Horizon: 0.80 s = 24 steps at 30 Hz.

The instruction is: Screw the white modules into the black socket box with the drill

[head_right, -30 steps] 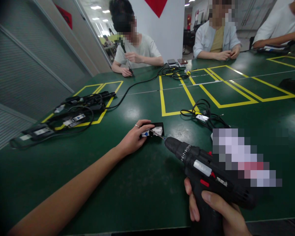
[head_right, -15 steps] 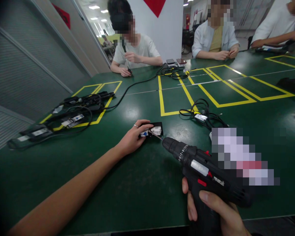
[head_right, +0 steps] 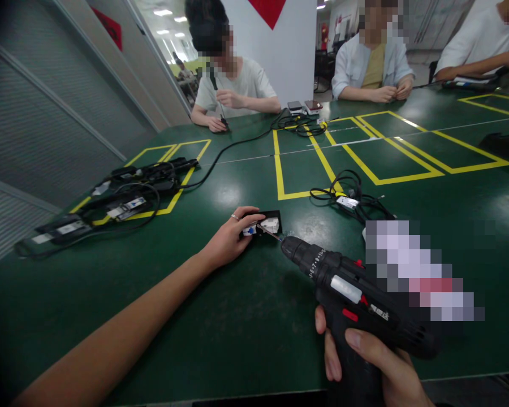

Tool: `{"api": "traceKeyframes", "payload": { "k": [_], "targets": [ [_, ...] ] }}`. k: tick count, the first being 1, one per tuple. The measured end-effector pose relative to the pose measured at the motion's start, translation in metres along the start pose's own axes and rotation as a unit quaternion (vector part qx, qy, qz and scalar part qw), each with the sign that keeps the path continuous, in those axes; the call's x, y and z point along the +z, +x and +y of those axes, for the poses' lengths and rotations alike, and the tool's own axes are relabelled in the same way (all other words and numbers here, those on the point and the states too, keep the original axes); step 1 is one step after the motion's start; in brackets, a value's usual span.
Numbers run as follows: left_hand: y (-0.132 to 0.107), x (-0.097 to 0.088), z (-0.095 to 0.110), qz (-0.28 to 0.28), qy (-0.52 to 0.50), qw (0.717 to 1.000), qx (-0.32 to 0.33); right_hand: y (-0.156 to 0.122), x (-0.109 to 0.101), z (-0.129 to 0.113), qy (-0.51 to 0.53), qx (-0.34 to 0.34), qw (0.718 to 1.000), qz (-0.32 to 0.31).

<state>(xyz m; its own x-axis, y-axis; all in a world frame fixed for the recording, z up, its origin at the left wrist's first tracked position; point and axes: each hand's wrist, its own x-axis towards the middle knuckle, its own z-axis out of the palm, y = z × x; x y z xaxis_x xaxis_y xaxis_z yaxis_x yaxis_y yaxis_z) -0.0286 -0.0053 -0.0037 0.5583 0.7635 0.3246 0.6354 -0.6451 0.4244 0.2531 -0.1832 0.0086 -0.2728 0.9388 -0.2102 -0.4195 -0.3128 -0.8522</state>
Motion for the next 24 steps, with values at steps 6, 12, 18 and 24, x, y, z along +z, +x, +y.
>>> {"api": "traceKeyframes", "payload": {
  "k": [6, 12, 18, 24],
  "targets": [
    [-0.0004, 0.0013, -0.0004, 0.001, -0.002, 1.0, -0.002, 0.0007, -0.0014, 0.0006, 0.006, 0.01, 1.0, -0.017],
    [-0.0001, 0.0006, 0.0007, -0.002, -0.001, 1.0, -0.007, 0.0008, -0.0006, 0.0017, -0.002, 0.008, 1.0, 0.0],
    [-0.0003, 0.0008, 0.0001, 0.001, -0.003, 1.0, -0.001, 0.0008, -0.0018, 0.0028, 0.0, 0.011, 1.0, 0.005],
    [0.0001, 0.0004, 0.0003, -0.006, 0.005, 1.0, -0.008, 0.0001, 0.0032, -0.0024, 0.005, 0.013, 1.0, 0.004]
  ]
}}
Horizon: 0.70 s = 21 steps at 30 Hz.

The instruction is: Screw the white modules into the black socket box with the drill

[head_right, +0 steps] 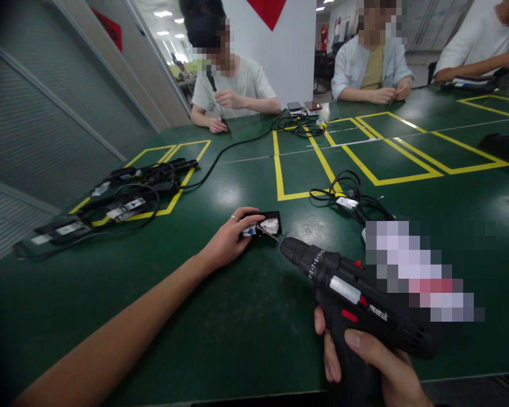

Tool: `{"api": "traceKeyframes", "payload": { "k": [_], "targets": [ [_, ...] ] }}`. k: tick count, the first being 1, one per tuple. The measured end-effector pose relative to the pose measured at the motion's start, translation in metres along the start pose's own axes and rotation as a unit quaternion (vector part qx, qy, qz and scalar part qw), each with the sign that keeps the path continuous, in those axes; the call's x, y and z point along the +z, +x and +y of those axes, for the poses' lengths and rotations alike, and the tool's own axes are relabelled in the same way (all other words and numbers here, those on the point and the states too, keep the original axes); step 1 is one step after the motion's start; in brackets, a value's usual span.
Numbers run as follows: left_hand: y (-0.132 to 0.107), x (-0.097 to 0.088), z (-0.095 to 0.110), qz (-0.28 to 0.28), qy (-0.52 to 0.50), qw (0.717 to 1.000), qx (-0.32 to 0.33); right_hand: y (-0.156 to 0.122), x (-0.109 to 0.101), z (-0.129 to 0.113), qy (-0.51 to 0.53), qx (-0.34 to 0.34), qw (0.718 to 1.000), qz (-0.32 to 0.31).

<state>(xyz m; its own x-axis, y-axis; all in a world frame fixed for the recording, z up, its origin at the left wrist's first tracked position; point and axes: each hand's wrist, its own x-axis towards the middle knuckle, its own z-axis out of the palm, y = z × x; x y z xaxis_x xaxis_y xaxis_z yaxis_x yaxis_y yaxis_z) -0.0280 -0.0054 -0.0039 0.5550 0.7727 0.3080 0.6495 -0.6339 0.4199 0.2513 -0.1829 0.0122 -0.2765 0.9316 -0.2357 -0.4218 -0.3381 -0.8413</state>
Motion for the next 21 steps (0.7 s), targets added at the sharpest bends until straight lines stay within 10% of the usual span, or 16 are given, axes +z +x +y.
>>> {"api": "traceKeyframes", "payload": {
  "k": [21],
  "targets": [
    [-0.0004, -0.0007, 0.0009, -0.004, -0.004, 1.0, -0.004, -0.0002, -0.003, 0.002, -0.003, -0.006, 1.0, -0.003]
  ]
}}
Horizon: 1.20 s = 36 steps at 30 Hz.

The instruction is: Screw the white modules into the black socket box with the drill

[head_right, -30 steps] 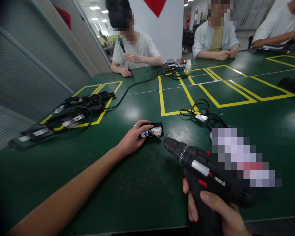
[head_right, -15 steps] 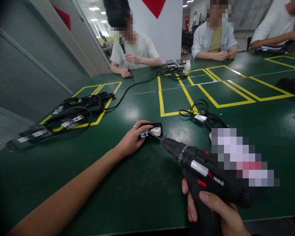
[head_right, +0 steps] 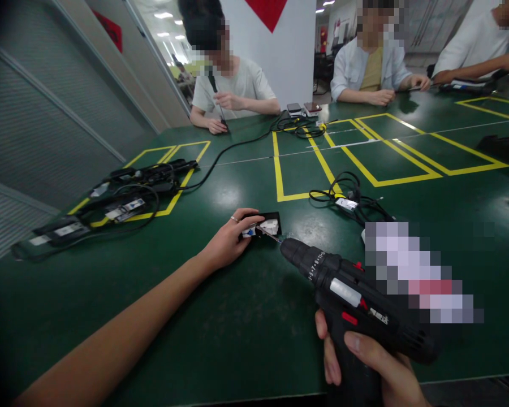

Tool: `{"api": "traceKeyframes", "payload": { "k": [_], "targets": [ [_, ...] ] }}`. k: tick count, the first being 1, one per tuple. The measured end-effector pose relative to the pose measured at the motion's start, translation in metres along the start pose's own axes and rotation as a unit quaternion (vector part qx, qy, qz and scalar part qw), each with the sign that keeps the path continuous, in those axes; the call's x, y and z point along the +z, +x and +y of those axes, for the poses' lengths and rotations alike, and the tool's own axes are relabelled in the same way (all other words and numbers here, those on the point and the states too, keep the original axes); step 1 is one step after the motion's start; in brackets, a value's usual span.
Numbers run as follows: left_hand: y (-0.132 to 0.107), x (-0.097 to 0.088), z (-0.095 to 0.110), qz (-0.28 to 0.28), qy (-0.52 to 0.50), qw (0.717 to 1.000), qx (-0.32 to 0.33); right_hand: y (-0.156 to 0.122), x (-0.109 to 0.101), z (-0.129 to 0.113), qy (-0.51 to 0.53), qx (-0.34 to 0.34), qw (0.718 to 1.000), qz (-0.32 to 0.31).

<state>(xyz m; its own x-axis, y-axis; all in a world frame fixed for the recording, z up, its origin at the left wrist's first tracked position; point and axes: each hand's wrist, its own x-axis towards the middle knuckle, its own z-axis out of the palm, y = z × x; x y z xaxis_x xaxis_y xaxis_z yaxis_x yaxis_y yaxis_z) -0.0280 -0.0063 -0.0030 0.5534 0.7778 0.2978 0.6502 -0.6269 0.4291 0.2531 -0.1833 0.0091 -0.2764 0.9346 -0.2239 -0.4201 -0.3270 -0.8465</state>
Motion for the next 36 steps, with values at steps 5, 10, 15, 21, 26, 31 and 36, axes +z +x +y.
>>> {"api": "traceKeyframes", "payload": {
  "k": [5, 10, 15, 21, 26, 31, 36],
  "targets": [
    [0.0005, 0.0002, -0.0005, 0.007, -0.005, 1.0, 0.006, 0.0005, -0.0003, -0.0013, -0.008, 0.02, 1.0, -0.009],
    [0.0003, 0.0003, -0.0014, 0.008, -0.01, 1.0, 0.011, 0.0009, -0.0025, 0.001, -0.013, 0.0, 1.0, -0.018],
    [0.001, 0.0002, -0.0017, 0.007, -0.013, 1.0, 0.008, 0.0018, -0.0039, 0.0017, -0.009, 0.003, 1.0, -0.026],
    [0.0007, 0.0013, -0.002, 0.012, -0.019, 1.0, 0.018, 0.0027, -0.0012, 0.0012, -0.005, -0.004, 1.0, -0.017],
    [0.0003, 0.0024, -0.0028, 0.014, -0.023, 0.999, 0.019, 0.0007, 0.0019, -0.0015, -0.01, -0.011, 1.0, -0.008],
    [0.0006, 0.0013, -0.002, 0.006, -0.011, 1.0, 0.007, 0.0005, -0.001, 0.0007, -0.008, -0.002, 1.0, -0.01],
    [0.0005, 0.0007, -0.001, 0.005, -0.007, 1.0, 0.005, 0.0012, -0.0026, 0.0016, -0.011, -0.009, 1.0, -0.012]
  ]
}}
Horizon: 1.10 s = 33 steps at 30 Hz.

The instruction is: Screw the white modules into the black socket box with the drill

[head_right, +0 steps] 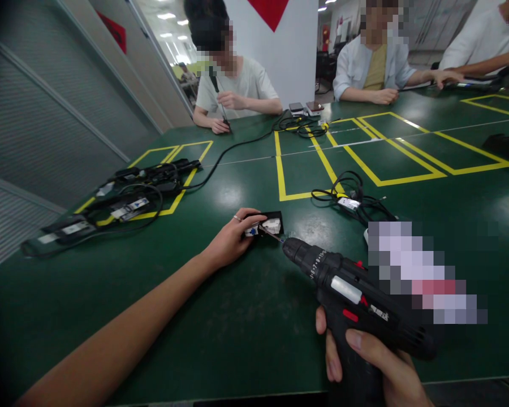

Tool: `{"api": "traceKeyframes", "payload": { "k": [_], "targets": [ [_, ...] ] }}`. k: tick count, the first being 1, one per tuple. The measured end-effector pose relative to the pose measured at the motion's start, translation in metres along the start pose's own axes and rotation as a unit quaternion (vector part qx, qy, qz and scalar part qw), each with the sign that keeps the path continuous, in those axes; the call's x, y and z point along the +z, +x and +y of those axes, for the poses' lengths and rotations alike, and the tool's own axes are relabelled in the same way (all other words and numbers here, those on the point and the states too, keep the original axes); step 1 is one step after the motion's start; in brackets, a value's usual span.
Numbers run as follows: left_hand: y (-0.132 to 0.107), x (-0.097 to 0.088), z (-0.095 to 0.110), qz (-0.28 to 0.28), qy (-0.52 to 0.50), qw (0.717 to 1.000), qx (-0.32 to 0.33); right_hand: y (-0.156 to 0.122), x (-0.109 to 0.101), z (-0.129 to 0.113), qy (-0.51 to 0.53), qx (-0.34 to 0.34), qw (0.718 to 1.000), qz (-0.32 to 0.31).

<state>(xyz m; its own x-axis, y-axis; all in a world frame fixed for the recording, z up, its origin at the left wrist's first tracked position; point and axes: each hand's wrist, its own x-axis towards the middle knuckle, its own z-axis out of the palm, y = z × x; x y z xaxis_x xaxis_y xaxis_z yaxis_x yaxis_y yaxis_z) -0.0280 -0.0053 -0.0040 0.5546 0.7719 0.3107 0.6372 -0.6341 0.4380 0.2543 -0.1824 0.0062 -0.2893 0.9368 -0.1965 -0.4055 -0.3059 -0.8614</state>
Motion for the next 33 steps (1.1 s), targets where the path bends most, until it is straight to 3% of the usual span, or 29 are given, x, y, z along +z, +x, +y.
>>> {"api": "traceKeyframes", "payload": {
  "k": [33],
  "targets": [
    [-0.0006, -0.0011, -0.0003, 0.002, -0.002, 1.0, 0.006, -0.0011, 0.0024, -0.0004, 0.027, 0.006, 1.0, 0.01]
  ]
}}
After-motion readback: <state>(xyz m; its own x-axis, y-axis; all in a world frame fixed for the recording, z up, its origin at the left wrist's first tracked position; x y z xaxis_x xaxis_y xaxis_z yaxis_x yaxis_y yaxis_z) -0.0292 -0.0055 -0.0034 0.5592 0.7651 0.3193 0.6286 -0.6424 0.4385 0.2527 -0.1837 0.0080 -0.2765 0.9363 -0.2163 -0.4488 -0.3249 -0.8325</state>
